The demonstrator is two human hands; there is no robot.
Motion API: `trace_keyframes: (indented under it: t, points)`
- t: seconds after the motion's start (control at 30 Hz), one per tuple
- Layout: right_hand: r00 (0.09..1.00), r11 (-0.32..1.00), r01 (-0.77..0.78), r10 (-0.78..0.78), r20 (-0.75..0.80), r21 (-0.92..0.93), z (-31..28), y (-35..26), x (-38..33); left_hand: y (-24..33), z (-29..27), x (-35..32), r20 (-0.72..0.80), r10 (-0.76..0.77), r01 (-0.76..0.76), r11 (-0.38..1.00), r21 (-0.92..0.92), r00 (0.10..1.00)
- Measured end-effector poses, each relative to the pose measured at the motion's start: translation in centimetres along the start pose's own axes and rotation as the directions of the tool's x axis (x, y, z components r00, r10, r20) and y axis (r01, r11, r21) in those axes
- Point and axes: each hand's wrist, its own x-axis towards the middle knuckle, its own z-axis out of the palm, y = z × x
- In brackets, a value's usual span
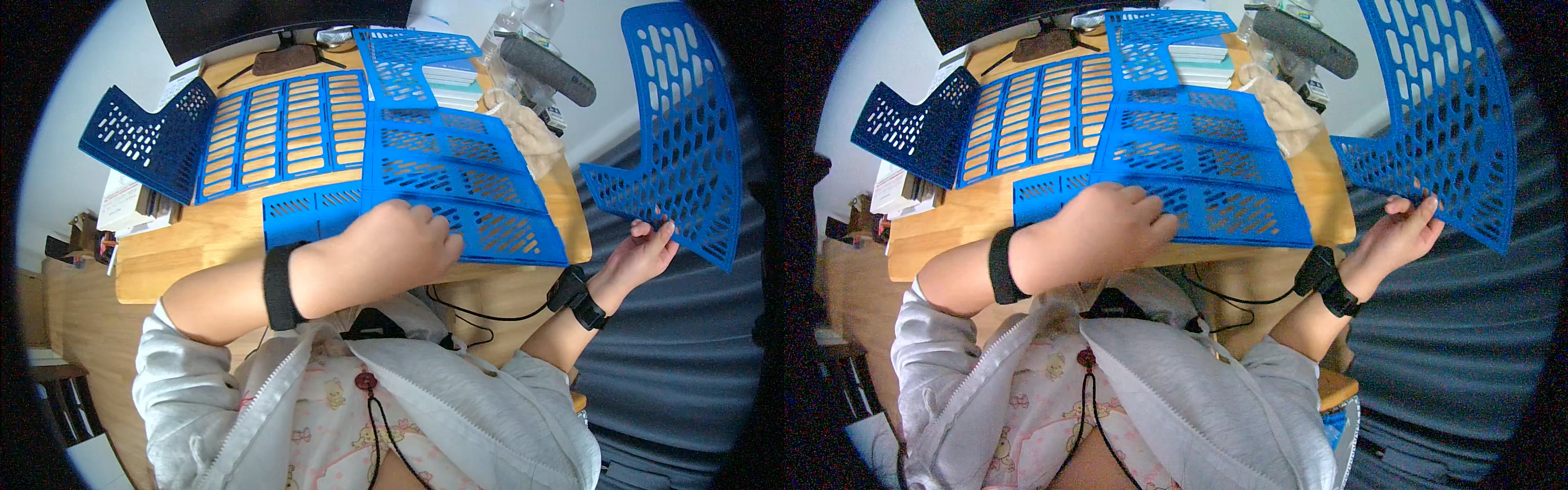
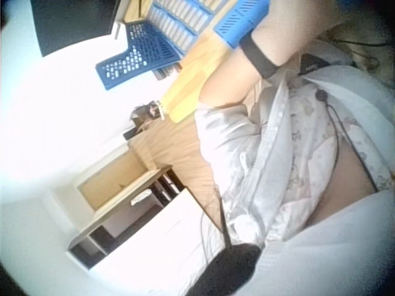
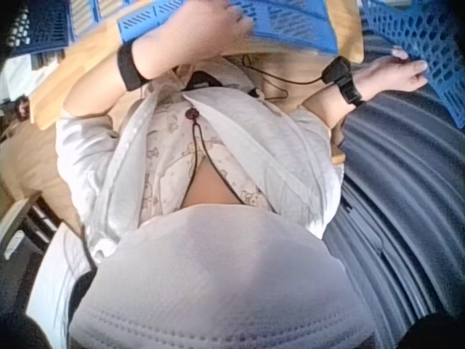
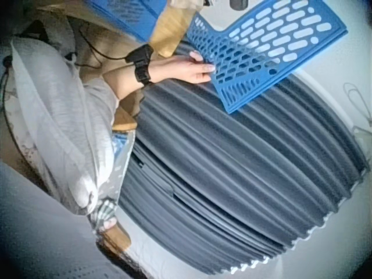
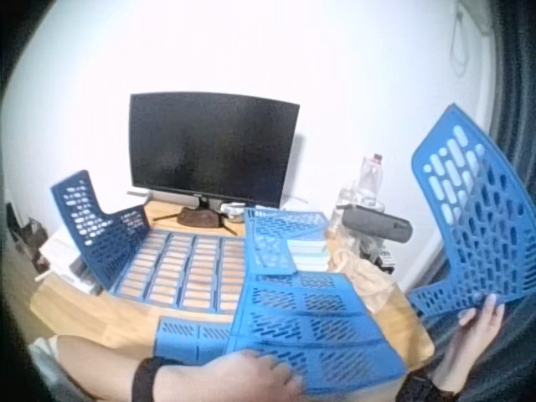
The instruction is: The person assembles multiple blue plastic slotted panels on a wooden desk. They pick up panels, align edges, and interlock them to form a larger structure, repeatedly adjusting and repositioning pieces throughout the clip.
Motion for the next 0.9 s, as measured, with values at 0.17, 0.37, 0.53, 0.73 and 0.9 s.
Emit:
trace_keyframes:
  t: [0.17, 0.37, 0.53, 0.73, 0.9]
  points:
    - [0.999, 0.998, 0.039, -0.039, -0.017, 0.042, -0.4, -0.3, 1.0, -1.7, -4.4, -1.5, -0.164, -0.163, 0.161, 0.987, -0.027, 0.973]
    - [0.997, 0.989, 0.077, -0.073, -0.037, 0.127, -0.6, -0.5, 1.9, -3.2, -9.1, -4.2, -0.220, -0.235, 0.209, 0.969, -0.135, 0.947]
    - [0.997, 0.985, 0.071, -0.066, -0.036, 0.157, 0.2, -0.9, 2.0, -4.4, -11.8, -6.7, -0.297, -0.308, 0.218, 0.929, -0.299, 0.904]
    - [0.998, 0.973, 0.057, -0.057, -0.006, 0.225, 1.9, -2.2, 1.6, -4.4, -10.8, -9.7, -0.342, -0.794, 0.177, 0.482, -0.858, 0.503]
    - [0.994, 0.954, -0.039, 0.005, 0.113, 0.298, 3.3, -2.7, 1.4, -4.6, -7.9, -13.2, 0.006, -0.962, 0.036, 0.004, -0.999, 0.274]
